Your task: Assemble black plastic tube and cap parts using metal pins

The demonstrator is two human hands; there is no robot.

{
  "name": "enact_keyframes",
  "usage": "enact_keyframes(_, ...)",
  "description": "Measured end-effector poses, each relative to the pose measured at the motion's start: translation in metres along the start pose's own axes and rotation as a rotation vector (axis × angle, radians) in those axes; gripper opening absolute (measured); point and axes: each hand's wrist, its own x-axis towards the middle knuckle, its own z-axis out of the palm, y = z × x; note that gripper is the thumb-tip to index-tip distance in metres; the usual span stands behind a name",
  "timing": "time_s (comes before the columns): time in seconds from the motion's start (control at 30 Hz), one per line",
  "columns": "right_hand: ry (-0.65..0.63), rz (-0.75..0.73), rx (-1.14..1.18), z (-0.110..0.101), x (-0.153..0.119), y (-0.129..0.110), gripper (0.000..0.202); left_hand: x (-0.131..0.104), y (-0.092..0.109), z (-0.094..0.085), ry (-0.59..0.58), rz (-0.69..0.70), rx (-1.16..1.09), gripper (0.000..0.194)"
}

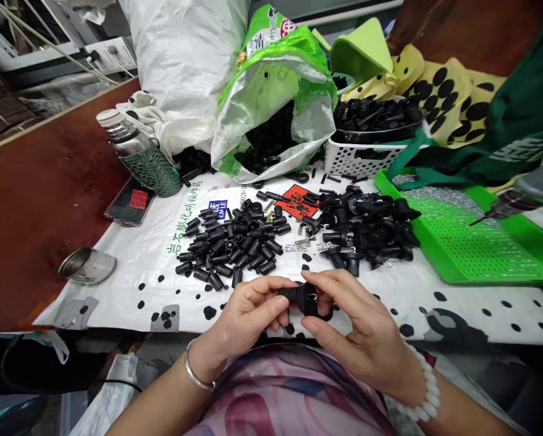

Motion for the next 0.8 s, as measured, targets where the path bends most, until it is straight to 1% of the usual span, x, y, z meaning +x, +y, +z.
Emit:
enact_keyframes(0.13, 0.052, 0.023, -0.037, 0.004, 0.0, -0.004, 0.04, 0.0, 0.0, 0.002, 0.024, 0.021, 0.014, 0.032)
enact_keyframes(0.27, 0.065, 0.019, -0.033, 0.006, 0.0, -0.004, 0.038, 0.0, -0.001, 0.002, 0.023, 0.037, 0.021, 0.03)
enact_keyframes(0.53, 0.049, -0.052, -0.126, 0.007, 0.001, -0.002, 0.048, 0.004, -0.003, 0.002, -0.005, 0.02, -0.098, 0.033)
enact_keyframes(0.7, 0.0, -0.129, -0.095, 0.007, 0.012, -0.004, 0.041, 0.006, -0.006, -0.004, -0.053, 0.038, -0.147, 0.034)
enact_keyframes(0.8, -0.043, -0.155, -0.043, 0.007, 0.02, -0.003, 0.04, 0.005, -0.009, -0.01, -0.066, 0.044, -0.166, 0.033)
